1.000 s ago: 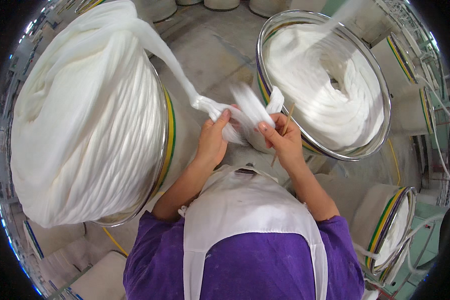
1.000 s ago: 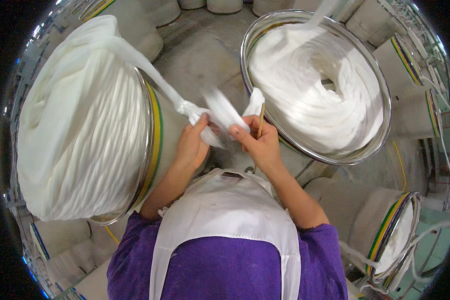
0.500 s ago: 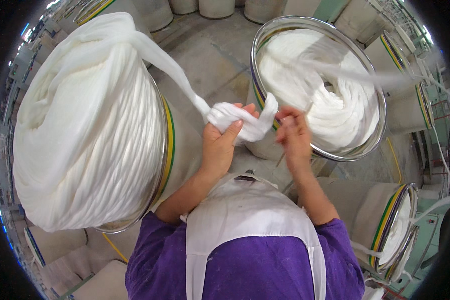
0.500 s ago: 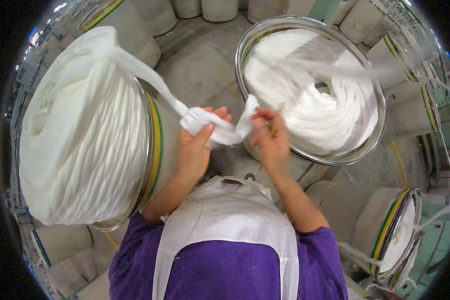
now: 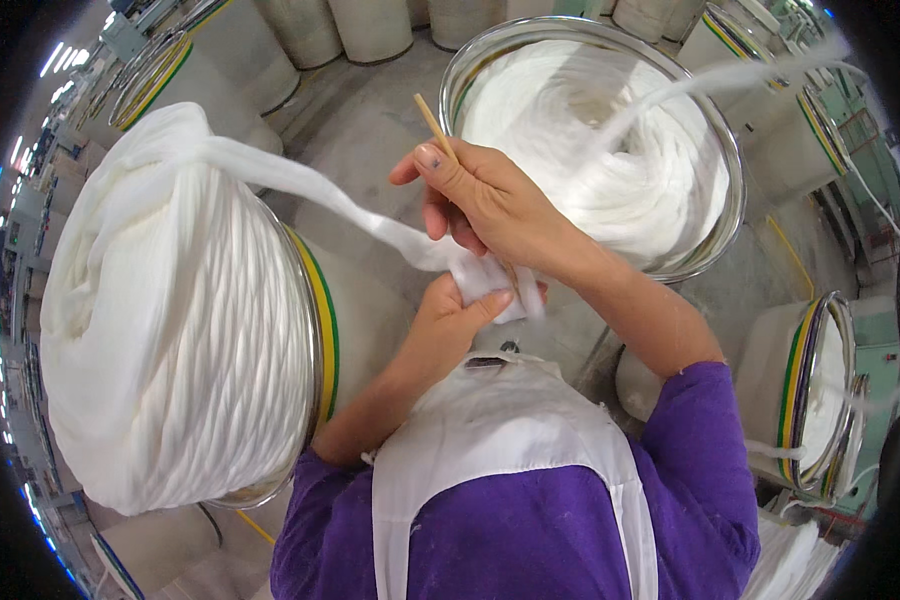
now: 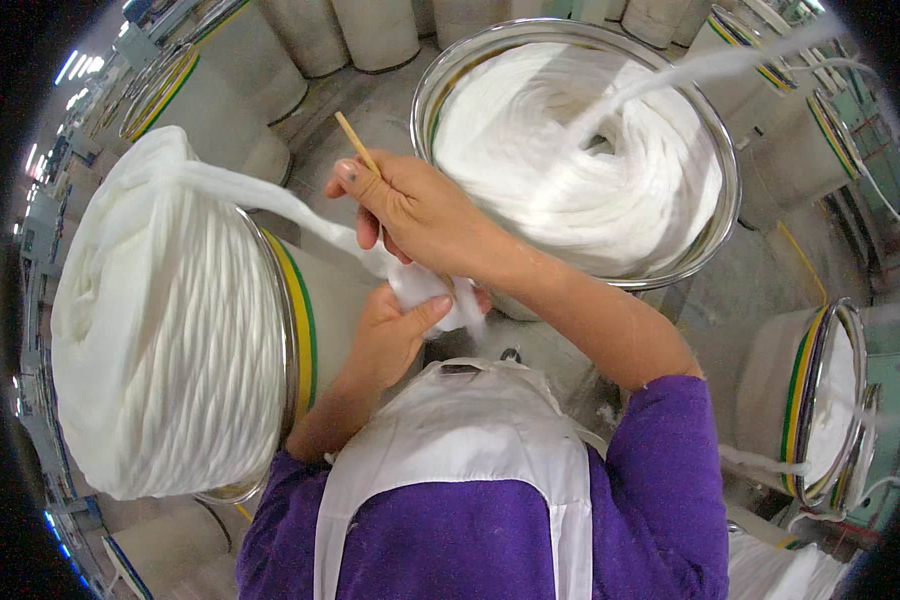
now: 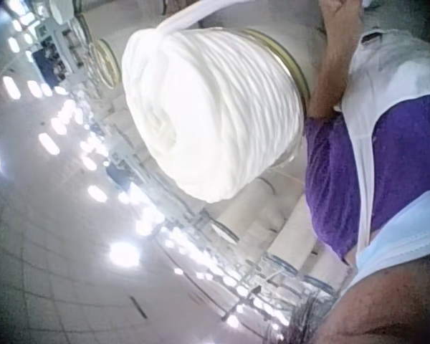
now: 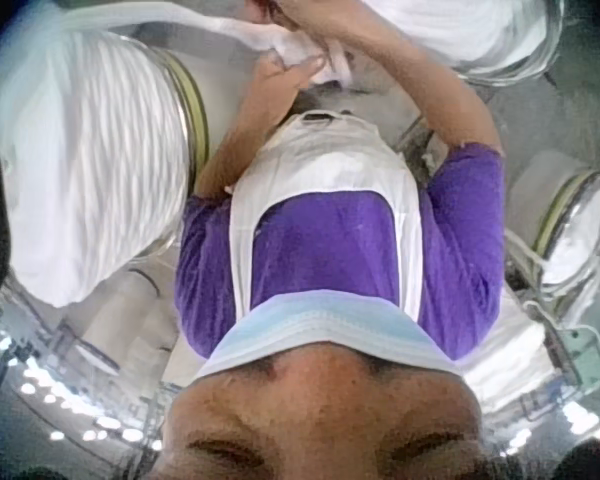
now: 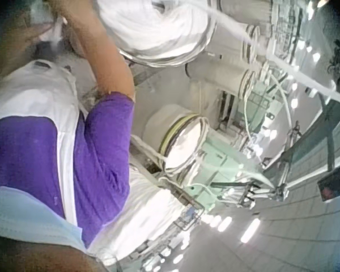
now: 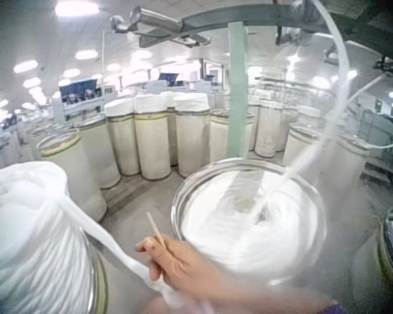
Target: The person pulls white textile roving from large cylindrical containers, uses a thin wooden stick to guide and separate strands, and arranges the roving into metal trays. The person moves between multiple containers, repeatedly pulling, guiding, and arranging the roving.
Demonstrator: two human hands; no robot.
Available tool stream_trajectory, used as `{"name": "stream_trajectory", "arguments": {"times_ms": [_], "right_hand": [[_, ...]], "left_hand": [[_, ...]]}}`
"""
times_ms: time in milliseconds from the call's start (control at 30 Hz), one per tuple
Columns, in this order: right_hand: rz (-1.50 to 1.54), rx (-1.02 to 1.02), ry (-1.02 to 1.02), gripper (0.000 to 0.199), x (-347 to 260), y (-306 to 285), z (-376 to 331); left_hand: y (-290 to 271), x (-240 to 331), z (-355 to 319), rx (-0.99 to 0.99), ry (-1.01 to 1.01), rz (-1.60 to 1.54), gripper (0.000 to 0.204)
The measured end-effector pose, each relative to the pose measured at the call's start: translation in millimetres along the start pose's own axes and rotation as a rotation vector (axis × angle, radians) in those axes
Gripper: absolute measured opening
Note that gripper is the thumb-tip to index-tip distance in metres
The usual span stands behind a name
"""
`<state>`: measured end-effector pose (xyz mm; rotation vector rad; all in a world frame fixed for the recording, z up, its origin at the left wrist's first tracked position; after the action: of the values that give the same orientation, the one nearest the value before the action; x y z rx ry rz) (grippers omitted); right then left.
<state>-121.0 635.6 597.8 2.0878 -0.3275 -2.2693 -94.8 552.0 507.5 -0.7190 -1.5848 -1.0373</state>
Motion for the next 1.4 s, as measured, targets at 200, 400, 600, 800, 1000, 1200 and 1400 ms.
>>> {"name": "stream_trajectory", "arguments": {"times_ms": [200, 400, 600, 800, 1000, 1200, 1400], "right_hand": [[-0.142, -0.115, -0.017, 0.041, 1, -10, 1], [-0.478, -0.489, -0.187, 0.045, -35, 0, -31], [-0.696, -0.394, -0.182, 0.034, -51, -7, -43], [-0.641, -0.337, -0.331, 0.026, -61, -6, -43], [-0.300, -0.509, -0.167, 0.028, -48, 3, -41], [-0.237, -0.538, -0.243, 0.030, -51, 3, -40], [-0.390, -0.451, -0.185, 0.022, -42, 1, -38]], "left_hand": [[-8, -10, 2, 0.045, -0.167, 0.288, 0.038], [-19, -26, 9, 0.152, -0.138, 0.033, 0.044], [-14, -14, 9, 0.132, 0.009, 0.249, 0.030], [4, 6, -2, 0.027, 0.130, 0.277, 0.023], [7, 20, -7, 0.023, 0.224, 0.432, 0.019], [2, 23, -8, 0.083, 0.199, 0.378, 0.019], [4, 25, -7, 0.088, 0.236, 0.373, 0.015]]}}
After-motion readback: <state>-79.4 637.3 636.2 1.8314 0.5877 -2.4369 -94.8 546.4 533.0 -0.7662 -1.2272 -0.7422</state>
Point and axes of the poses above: each hand's wrist, its own z-axis towards the middle knuckle, its own y-axis out of the palm, x = y × z, the point moved 7 cm from there along z, towards the middle knuckle, and after that the axes turned 14 degrees about z, right-handed, at the moved point
